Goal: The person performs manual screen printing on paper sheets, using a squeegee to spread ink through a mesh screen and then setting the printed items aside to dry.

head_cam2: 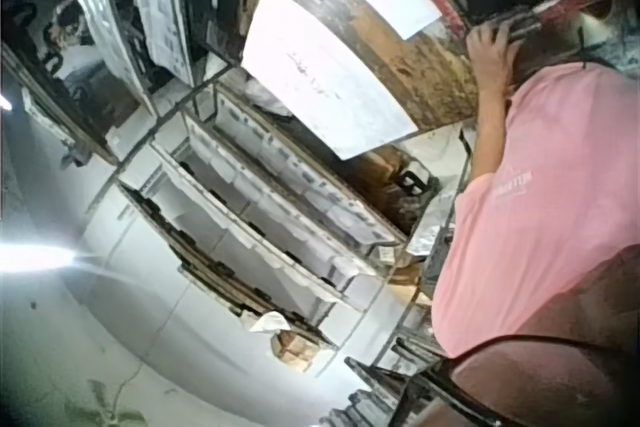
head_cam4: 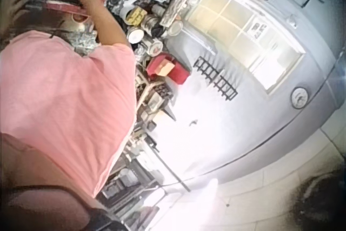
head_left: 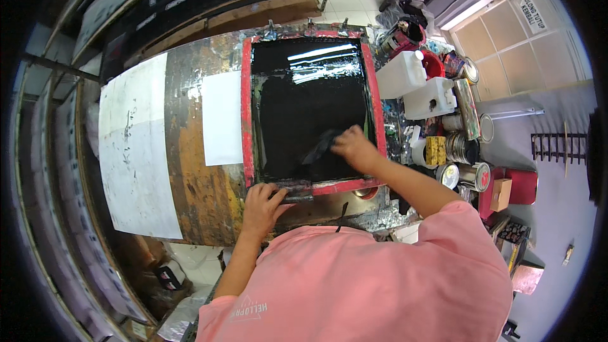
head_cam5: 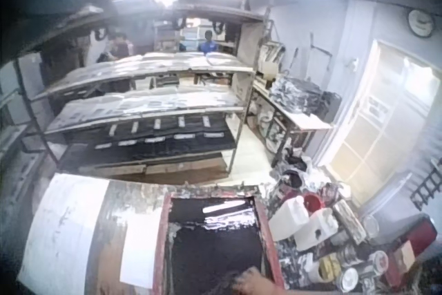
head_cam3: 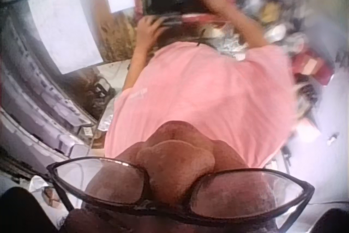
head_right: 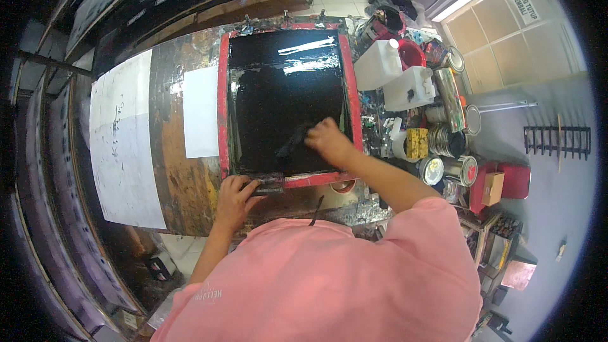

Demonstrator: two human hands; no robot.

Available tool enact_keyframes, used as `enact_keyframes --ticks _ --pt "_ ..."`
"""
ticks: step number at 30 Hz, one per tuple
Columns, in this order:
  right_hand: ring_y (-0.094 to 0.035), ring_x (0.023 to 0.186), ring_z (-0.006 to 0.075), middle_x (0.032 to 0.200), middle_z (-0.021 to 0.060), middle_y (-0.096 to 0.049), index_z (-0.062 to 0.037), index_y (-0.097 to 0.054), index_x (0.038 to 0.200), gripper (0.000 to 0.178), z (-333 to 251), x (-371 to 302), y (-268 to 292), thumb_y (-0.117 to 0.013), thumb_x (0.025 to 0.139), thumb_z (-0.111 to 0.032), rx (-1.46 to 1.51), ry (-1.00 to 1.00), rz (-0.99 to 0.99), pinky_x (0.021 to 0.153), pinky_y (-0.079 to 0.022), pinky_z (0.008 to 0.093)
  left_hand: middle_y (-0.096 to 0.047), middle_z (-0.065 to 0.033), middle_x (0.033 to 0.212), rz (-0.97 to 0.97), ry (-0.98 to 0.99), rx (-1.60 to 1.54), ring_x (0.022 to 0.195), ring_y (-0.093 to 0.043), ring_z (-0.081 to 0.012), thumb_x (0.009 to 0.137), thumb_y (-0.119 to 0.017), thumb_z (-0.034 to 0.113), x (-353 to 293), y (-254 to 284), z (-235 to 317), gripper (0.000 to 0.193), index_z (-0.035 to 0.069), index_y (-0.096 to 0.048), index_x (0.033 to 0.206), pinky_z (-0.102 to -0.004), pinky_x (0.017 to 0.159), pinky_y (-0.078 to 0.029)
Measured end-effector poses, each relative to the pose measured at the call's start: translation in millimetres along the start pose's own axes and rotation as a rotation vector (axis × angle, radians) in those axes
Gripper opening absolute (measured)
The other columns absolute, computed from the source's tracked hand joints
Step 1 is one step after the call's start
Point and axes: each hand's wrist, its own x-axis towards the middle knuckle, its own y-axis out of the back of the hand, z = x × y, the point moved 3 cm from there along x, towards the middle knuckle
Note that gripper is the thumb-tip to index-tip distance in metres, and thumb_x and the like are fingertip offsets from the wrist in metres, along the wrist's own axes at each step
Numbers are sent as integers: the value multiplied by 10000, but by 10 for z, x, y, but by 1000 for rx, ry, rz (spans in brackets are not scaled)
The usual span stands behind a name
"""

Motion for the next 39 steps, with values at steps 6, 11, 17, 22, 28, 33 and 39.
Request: enact_keyframes --ticks 6,11,17,22,28,33,39 --pt "-642 1052 286 1036 67 -696 -139 -780 1067 267 797 482 -37 -620 863 -75 -22 -330 324 968 -422 469 -628 -84 1094 14 -45 -1 1046 -588 -331 805 -835 280 53 1 10 404 97 -714 1144 -478 919 -486" --pt "-629 1121 270 1113 71 -702 -131 -778 1063 273 101 1105 -21 -659 902 -318 -31 -411 166 982 -401 518 -630 -80 1089 -14 -27 22 1046 -589 -322 804 -838 276 31 -4 -20 401 95 -716 1140 -464 916 -488" --pt "-628 1061 228 1019 29 -687 -176 -755 983 173 -698 691 -178 -615 885 -151 5 38 69 1001 -411 453 -632 -82 1090 -35 -25 52 1048 -588 -323 811 -833 283 38 -32 13 397 92 -719 1140 -467 915 -486" --pt "-635 1054 231 1005 37 -682 -189 -756 1046 238 -262 31 -104 -610 876 -110 -5 159 116 996 -405 473 -631 -83 1093 -10 -26 40 1049 -589 -324 812 -830 293 1 -37 9 398 98 -722 1142 -470 919 -486" --pt "-661 1029 267 1022 65 -705 -202 -797 1040 293 1084 669 -44 -554 923 -87 -177 -655 380 928 -422 492 -628 -82 1097 -6 -40 37 1048 -591 -324 808 -830 304 48 -8 45 405 106 -722 1145 -470 912 -489" --pt "-659 1055 265 1018 52 -709 -207 -779 982 222 247 1685 -192 -592 903 -117 -85 -510 255 929 -442 461 -624 -81 1096 -19 -25 60 1049 -591 -323 810 -830 306 25 -15 7 401 110 -718 1142 -468 910 -490" --pt "-630 1062 231 1012 25 -678 -183 -765 959 182 -760 1284 -288 -599 896 -144 14 183 100 987 -419 447 -624 -81 1098 -25 -22 49 1056 -586 -327 809 -829 295 -2 -19 -11 400 111 -713 1144 -469 916 -487"
